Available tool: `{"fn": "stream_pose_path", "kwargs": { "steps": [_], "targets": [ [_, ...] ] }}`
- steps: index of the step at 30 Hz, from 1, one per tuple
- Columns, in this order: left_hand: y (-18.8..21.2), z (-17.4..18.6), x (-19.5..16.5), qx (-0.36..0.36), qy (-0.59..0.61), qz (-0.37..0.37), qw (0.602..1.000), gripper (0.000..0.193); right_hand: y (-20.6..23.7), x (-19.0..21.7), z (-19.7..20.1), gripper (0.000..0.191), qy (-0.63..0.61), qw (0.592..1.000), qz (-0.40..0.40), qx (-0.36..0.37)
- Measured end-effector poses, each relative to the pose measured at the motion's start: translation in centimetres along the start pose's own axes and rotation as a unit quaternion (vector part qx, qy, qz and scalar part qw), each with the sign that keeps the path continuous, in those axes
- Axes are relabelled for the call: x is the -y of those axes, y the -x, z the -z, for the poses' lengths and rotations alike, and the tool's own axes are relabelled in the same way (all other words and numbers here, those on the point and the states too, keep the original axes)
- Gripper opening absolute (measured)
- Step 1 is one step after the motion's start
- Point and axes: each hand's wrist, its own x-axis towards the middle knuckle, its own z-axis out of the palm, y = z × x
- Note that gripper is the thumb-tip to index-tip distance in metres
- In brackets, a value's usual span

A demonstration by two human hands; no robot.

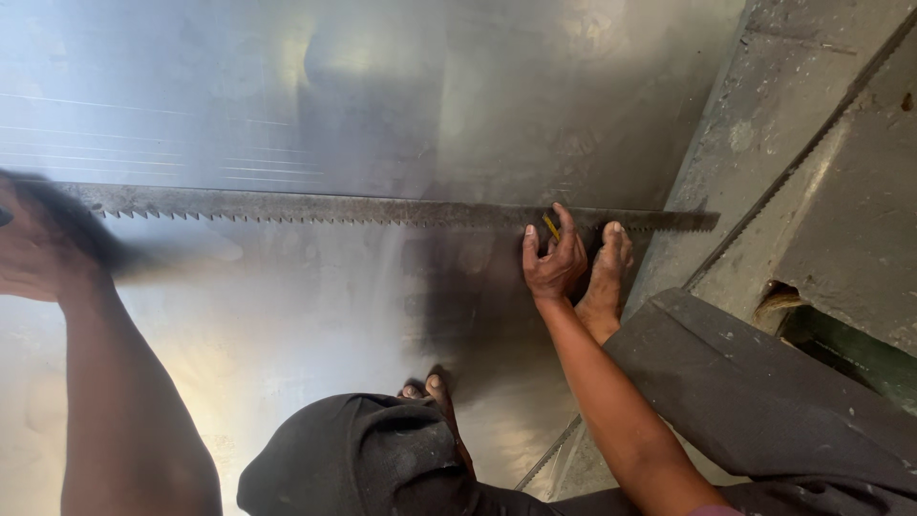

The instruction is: The person marks a metal sheet by hand using a pencil while holding a saw blade as a straight edge, moving the blade across the surface and drawing lines.

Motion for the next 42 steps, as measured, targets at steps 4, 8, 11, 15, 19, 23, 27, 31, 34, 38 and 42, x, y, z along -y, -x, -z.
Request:
{"fn": "stream_pose_path", "kwargs": {
  "steps": [4, 8, 11, 15, 19, 23, 27, 31, 34, 38, 42],
  "targets": [
    [0.2, 0.2, 0.0, -0.013, -0.010, -0.006, 1.000, 0.058, 0.2, -0.3, -0.1, 0.049, -0.002, 1.000, 0.005, -0.003],
    [1.2, 0.8, -1.9, -0.037, -0.036, -0.020, 0.998, 0.059, 0.1, 0.0, 0.0, 0.049, 0.002, 1.000, 0.002, -0.011],
    [2.3, 1.5, -4.1, -0.066, -0.079, -0.034, 0.994, 0.061, 0.0, 0.1, -0.2, 0.048, -0.002, 1.000, -0.008, -0.011],
    [4.2, 2.9, -7.2, -0.109, -0.183, -0.072, 0.975, 0.065, 0.9, -1.5, -0.9, 0.049, 0.027, 1.000, 0.004, -0.014],
    [6.0, 3.7, -9.4, -0.104, -0.164, -0.128, 0.972, 0.077, 1.7, -3.1, -1.0, 0.048, 0.039, 0.999, 0.008, 0.003],
    [4.9, 5.6, -11.5, -0.106, -0.121, -0.120, 0.980, 0.086, -1.6, 1.9, -0.9, 0.042, -0.105, 0.992, -0.059, 0.038],
    [2.4, 10.2, -13.6, -0.063, -0.135, -0.040, 0.988, 0.090, -8.0, 16.2, -3.7, 0.034, -0.141, 0.986, 0.021, 0.086],
    [2.4, 13.3, -14.7, -0.066, -0.126, -0.033, 0.989, 0.087, -12.9, 33.5, -8.5, 0.027, -0.154, 0.935, 0.174, 0.269],
    [2.7, 13.9, -14.7, -0.069, -0.112, -0.031, 0.991, 0.085, -15.1, 47.5, -13.7, 0.020, -0.112, 0.850, 0.406, 0.315],
    [2.0, 13.5, -14.5, -0.077, -0.093, -0.029, 0.992, 0.083, -16.7, 64.2, -20.1, 0.015, 0.022, 0.755, 0.534, 0.379],
    [0.2, 13.1, -14.7, -0.096, -0.066, -0.025, 0.993, 0.080, -15.8, 77.3, -28.1, 0.020, 0.028, 0.715, 0.587, 0.378]
  ]
}}
